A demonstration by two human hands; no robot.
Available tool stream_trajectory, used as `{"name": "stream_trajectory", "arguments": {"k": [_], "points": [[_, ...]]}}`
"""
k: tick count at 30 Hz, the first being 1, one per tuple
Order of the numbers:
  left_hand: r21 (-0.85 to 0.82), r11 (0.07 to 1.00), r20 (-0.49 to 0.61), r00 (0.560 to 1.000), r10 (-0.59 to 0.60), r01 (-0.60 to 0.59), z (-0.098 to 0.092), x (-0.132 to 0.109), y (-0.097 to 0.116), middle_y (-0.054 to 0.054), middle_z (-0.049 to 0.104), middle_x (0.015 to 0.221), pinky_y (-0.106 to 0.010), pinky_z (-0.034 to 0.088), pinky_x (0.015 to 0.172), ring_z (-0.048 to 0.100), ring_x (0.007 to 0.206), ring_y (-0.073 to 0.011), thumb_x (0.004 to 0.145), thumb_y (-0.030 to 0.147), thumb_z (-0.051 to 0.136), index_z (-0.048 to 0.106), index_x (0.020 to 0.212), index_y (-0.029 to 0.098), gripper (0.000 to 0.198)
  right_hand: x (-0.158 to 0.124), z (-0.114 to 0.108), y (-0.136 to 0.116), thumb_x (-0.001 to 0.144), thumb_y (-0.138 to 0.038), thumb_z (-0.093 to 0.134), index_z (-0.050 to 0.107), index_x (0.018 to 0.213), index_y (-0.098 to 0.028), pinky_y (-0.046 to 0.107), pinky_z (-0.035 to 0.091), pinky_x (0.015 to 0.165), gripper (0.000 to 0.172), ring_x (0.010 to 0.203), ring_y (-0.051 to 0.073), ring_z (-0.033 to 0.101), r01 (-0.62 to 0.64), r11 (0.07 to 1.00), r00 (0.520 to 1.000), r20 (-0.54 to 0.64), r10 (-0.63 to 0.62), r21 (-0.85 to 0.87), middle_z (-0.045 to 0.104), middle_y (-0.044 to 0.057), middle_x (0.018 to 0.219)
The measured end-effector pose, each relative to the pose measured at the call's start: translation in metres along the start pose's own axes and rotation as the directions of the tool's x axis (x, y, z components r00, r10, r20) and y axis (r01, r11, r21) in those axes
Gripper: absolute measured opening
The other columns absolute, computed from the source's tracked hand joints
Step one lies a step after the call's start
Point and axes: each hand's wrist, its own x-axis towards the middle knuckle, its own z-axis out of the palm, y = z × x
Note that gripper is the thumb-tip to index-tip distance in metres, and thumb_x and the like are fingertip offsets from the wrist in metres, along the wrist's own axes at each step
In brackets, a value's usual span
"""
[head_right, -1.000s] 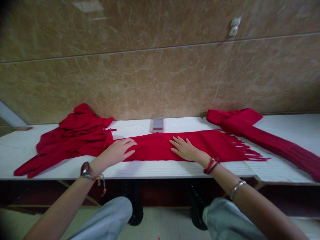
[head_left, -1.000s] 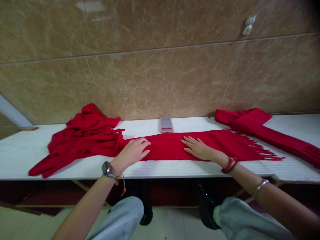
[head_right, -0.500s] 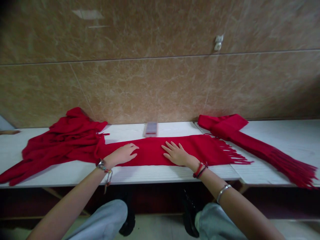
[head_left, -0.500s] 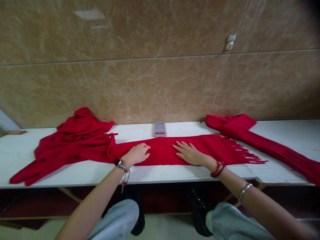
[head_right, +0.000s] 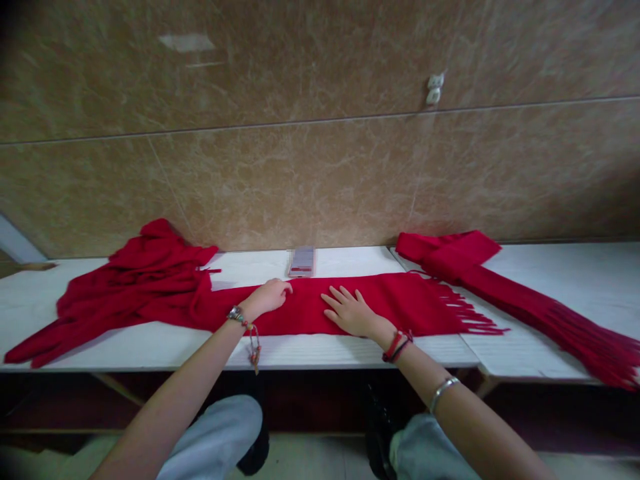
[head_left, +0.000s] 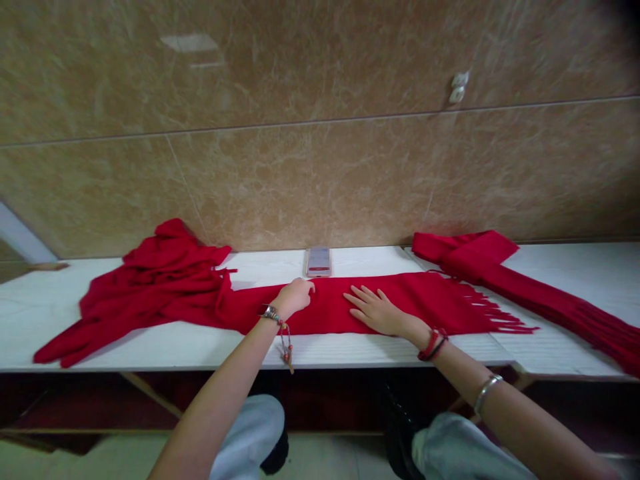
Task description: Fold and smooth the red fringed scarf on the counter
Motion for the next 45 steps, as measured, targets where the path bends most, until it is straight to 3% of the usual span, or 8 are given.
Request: {"name": "stream_trajectory", "arguments": {"k": [5, 11, 16, 19, 30, 36, 41, 45], "points": [[0.096, 0.972, -0.061, 0.976, -0.208, 0.213, -0.008, 0.003, -0.027, -0.014, 0.058, 0.11, -0.036, 0.046, 0.078, 0.056, 0.1, -0.0242, 0.083, 0.013, 0.04, 0.054, 0.113, 0.018, 0.034, 0.0, 0.001, -0.001, 0.093, -0.038, 0.024, 0.033, 0.135, -0.022, 0.054, 0.033, 0.094, 0.046, 0.128, 0.029, 0.027, -0.026, 1.0, 1.0, -0.013, 0.026, -0.002, 0.032, 0.013, 0.141], [0.084, 0.991, 0.03, 0.993, -0.112, 0.109, -0.014, 0.011, -0.049, -0.006, 0.066, 0.089, -0.023, 0.044, 0.078, 0.06, 0.088, -0.0164, 0.07, 0.003, 0.05, 0.065, 0.089, 0.018, 0.028, -0.001, 0.0, -0.001, 0.093, -0.037, 0.022, 0.034, 0.135, -0.023, 0.054, 0.034, 0.093, 0.046, 0.129, 0.03, 0.026, -0.008, 1.0, 1.0, -0.008, 0.008, -0.024, 0.032, 0.012, 0.141], [0.059, 0.998, 0.004, 0.999, -0.035, 0.034, -0.024, 0.011, -0.045, -0.005, 0.066, 0.087, -0.02, 0.043, 0.076, 0.059, 0.086, -0.0151, 0.071, 0.005, 0.052, 0.066, 0.084, 0.017, 0.023, -0.001, 0.0, -0.001, 0.093, -0.038, 0.022, 0.035, 0.134, -0.023, 0.055, 0.035, 0.092, 0.045, 0.129, 0.03, 0.026, -0.013, 1.0, 1.0, -0.004, 0.013, -0.009, 0.032, 0.012, 0.141], [0.054, 0.997, -0.018, 0.998, -0.055, 0.056, -0.026, 0.01, -0.048, -0.005, 0.066, 0.09, -0.021, 0.043, 0.076, 0.059, 0.085, -0.0149, 0.076, 0.01, 0.049, 0.065, 0.086, 0.017, 0.02, 0.0, 0.0, -0.001, 0.093, -0.038, 0.022, 0.033, 0.135, -0.022, 0.056, 0.035, 0.091, 0.046, 0.129, 0.03, 0.026, -0.024, 1.0, 1.0, -0.002, 0.024, 0.003, 0.031, 0.013, 0.141], [0.073, 0.99, -0.01, 0.992, -0.122, 0.123, -0.003, 0.013, -0.043, -0.007, 0.064, 0.09, -0.025, 0.045, 0.074, 0.06, 0.085, -0.0181, 0.077, 0.02, 0.056, 0.064, 0.089, 0.018, 0.015, 0.0, 0.003, -0.001, 0.093, -0.037, 0.023, 0.034, 0.135, -0.023, 0.054, 0.033, 0.093, 0.046, 0.129, 0.029, 0.027, -0.034, 0.999, 0.999, -0.006, 0.034, 0.007, 0.031, 0.012, 0.141], [0.105, 0.991, -0.008, 0.997, -0.083, 0.083, -0.011, 0.009, -0.036, -0.009, 0.062, 0.099, -0.023, 0.043, 0.079, 0.057, 0.093, -0.0178, 0.073, 0.009, 0.053, 0.066, 0.085, 0.016, 0.019, 0.0, 0.005, 0.0, 0.093, -0.038, 0.023, 0.035, 0.134, -0.024, 0.053, 0.033, 0.094, 0.045, 0.128, 0.029, 0.027, -0.035, 0.999, 0.999, -0.023, 0.035, -0.003, 0.032, 0.011, 0.141], [0.112, 0.993, 0.078, 0.996, -0.033, 0.024, -0.015, 0.008, -0.026, -0.004, 0.067, 0.088, -0.018, 0.043, 0.075, 0.061, 0.085, -0.0134, 0.074, 0.004, 0.05, 0.068, 0.085, 0.019, 0.025, 0.0, 0.002, -0.001, 0.093, -0.037, 0.023, 0.033, 0.135, -0.021, 0.055, 0.034, 0.092, 0.047, 0.129, 0.03, 0.026, -0.026, 1.0, 1.0, -0.003, 0.026, -0.004, 0.03, 0.013, 0.142], [0.189, 0.974, 0.039, 0.99, -0.132, 0.123, -0.009, 0.004, -0.009, -0.013, 0.065, 0.09, -0.023, 0.044, 0.073, 0.062, 0.086, -0.0182, 0.08, 0.0, 0.042, 0.067, 0.091, 0.011, 0.029, -0.001, -0.002, -0.002, 0.093, -0.037, 0.024, 0.033, 0.135, -0.022, 0.056, 0.034, 0.092, 0.046, 0.129, 0.03, 0.026, -0.035, 0.999, 0.999, 0.022, 0.035, 0.007, 0.028, 0.012, 0.142]]}}
